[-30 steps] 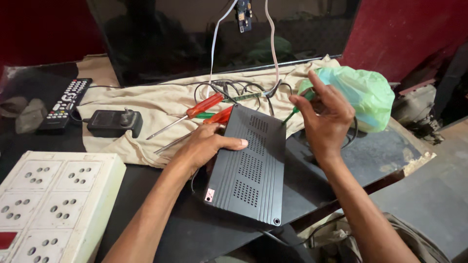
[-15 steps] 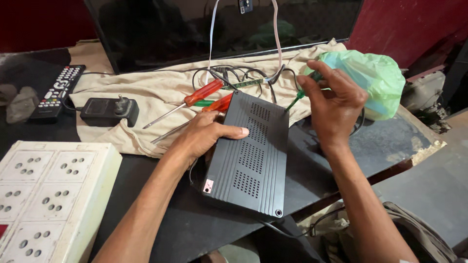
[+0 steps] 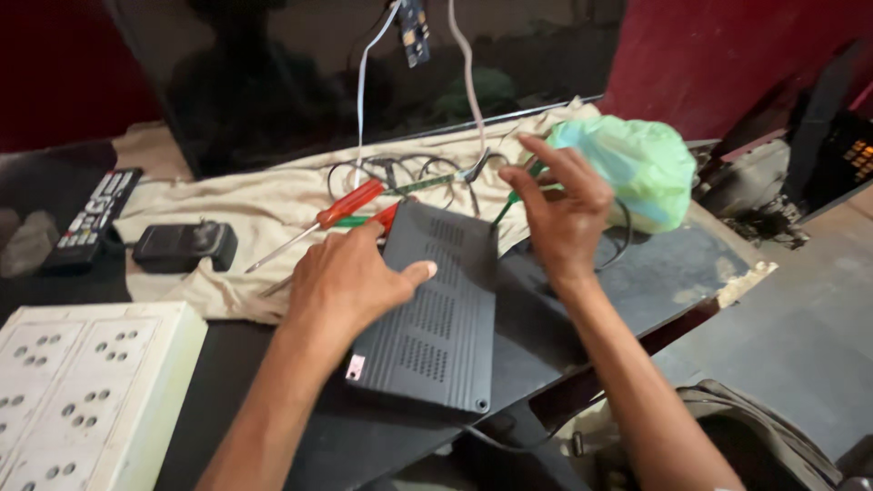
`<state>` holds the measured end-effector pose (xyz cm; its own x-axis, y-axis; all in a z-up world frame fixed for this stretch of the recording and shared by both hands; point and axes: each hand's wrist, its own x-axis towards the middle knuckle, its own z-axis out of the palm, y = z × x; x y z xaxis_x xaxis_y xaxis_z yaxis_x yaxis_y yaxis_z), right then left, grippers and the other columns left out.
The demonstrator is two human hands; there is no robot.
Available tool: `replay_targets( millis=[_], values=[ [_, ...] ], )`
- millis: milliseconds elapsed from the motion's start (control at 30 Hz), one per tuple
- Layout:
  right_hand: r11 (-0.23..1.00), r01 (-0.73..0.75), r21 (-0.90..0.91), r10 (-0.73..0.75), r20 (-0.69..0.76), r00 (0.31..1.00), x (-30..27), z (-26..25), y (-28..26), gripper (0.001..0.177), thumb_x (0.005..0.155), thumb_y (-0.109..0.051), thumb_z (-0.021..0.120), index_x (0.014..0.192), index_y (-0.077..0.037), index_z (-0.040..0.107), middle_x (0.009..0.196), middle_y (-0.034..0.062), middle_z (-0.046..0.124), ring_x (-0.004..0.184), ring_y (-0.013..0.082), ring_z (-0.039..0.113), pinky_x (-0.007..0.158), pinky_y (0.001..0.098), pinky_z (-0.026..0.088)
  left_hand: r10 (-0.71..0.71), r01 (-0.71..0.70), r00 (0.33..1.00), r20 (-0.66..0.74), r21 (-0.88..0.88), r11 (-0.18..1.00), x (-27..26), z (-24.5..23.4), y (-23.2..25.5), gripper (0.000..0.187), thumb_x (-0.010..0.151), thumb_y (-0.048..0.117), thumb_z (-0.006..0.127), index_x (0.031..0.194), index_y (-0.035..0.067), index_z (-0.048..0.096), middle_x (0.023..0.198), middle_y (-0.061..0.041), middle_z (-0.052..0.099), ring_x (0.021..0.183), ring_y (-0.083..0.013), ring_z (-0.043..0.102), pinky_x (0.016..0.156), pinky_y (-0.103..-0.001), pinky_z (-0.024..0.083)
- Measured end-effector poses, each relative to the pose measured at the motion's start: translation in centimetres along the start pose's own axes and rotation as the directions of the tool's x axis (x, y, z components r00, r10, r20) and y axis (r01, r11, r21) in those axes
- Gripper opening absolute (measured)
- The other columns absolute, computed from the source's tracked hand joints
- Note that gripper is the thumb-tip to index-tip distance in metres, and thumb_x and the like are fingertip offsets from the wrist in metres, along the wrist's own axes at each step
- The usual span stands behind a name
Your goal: The person uses a screwdriver to unscrew and remove the casing of a small black electronic device. They then use a green probe to test internal components and connections before reassembling the device.
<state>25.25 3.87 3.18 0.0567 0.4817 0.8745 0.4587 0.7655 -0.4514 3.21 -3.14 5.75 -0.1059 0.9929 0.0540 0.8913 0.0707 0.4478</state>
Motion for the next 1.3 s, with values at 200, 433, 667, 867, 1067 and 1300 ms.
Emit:
replay_targets(
  millis=[200, 433, 667, 867, 1067, 1300],
  values=[
    [1.000, 0.004, 0.024, -0.004, 0.022, 1.000, 0.3, 0.2, 0.0, 0.034, 0.092, -0.001, 0.083, 0.124, -0.004, 0.074, 0.090, 0.0047, 0.073, 0.075, 0.0083, 0.065, 0.064, 0.0246, 0.058, 0.377, -0.313, 0.892, -0.252, 0.259, 0.914, 1.1, 2.8, 3.9, 0.052, 0.069, 0.033, 0.084, 0.105, -0.001, 0.069, 0.093, -0.018, 0.074, 0.092, -0.0366, 0.071, 0.077, -0.045, 0.056],
    [0.999, -0.025, 0.031, 0.023, 0.077, 0.997, 0.3, 0.0, 0.4, 0.034, 0.093, 0.003, 0.076, 0.125, -0.004, 0.073, 0.096, 0.0070, 0.077, 0.078, 0.0094, 0.071, 0.065, 0.0258, 0.059, 0.564, -0.570, 0.808, -0.170, -0.467, 0.676, 8.9, 7.8, 5.4, 0.022, 0.086, 0.019, 0.071, 0.093, -0.002, 0.074, 0.082, -0.020, 0.074, 0.079, -0.0299, 0.075, 0.074, -0.043, 0.054],
    [0.980, -0.085, 0.181, 0.055, 0.162, 0.985, 1.1, 0.4, 0.9, 0.035, 0.097, 0.006, 0.067, 0.131, -0.003, 0.068, 0.110, 0.0106, 0.079, 0.094, 0.0124, 0.077, 0.080, 0.0270, 0.063, 0.567, -0.594, 0.787, -0.243, -0.545, 0.591, 10.1, 9.4, 4.5, 0.019, 0.093, 0.016, 0.066, 0.097, -0.001, 0.075, 0.084, -0.017, 0.076, 0.078, -0.0267, 0.076, 0.073, -0.040, 0.055],
    [0.997, -0.051, -0.056, 0.063, 0.259, 0.964, 2.8, -1.5, -0.2, 0.027, 0.087, -0.005, 0.082, 0.114, -0.002, 0.078, 0.089, 0.0129, 0.076, 0.078, 0.0163, 0.073, 0.066, 0.0292, 0.059, 0.525, -0.555, 0.821, -0.225, -0.533, 0.639, 9.2, 8.7, 4.8, 0.020, 0.092, 0.018, 0.067, 0.095, 0.000, 0.075, 0.083, -0.014, 0.077, 0.079, -0.0257, 0.077, 0.074, -0.039, 0.056],
    [0.944, 0.148, -0.295, 0.115, 0.714, 0.690, 8.2, -3.2, -1.4, 0.019, 0.091, -0.018, 0.076, 0.105, -0.005, 0.080, 0.079, 0.0136, 0.077, 0.070, 0.0225, 0.077, 0.064, 0.0331, 0.058, 0.538, -0.587, 0.801, -0.262, -0.519, 0.622, 9.4, 8.9, 4.8, 0.019, 0.092, 0.017, 0.067, 0.093, -0.001, 0.074, 0.081, -0.014, 0.076, 0.077, -0.0259, 0.077, 0.071, -0.039, 0.055],
    [0.766, 0.198, -0.612, 0.580, 0.790, 0.197, 12.0, -2.8, -3.6, 0.030, 0.098, -0.014, 0.056, 0.119, -0.001, 0.073, 0.089, 0.0148, 0.080, 0.075, 0.0279, 0.081, 0.066, 0.0383, 0.066, 0.560, -0.623, 0.776, -0.291, -0.491, 0.608, 9.7, 9.4, 4.6, 0.018, 0.090, 0.016, 0.068, 0.087, -0.001, 0.073, 0.077, -0.016, 0.073, 0.072, -0.0277, 0.073, 0.068, -0.041, 0.053]
  ],
)
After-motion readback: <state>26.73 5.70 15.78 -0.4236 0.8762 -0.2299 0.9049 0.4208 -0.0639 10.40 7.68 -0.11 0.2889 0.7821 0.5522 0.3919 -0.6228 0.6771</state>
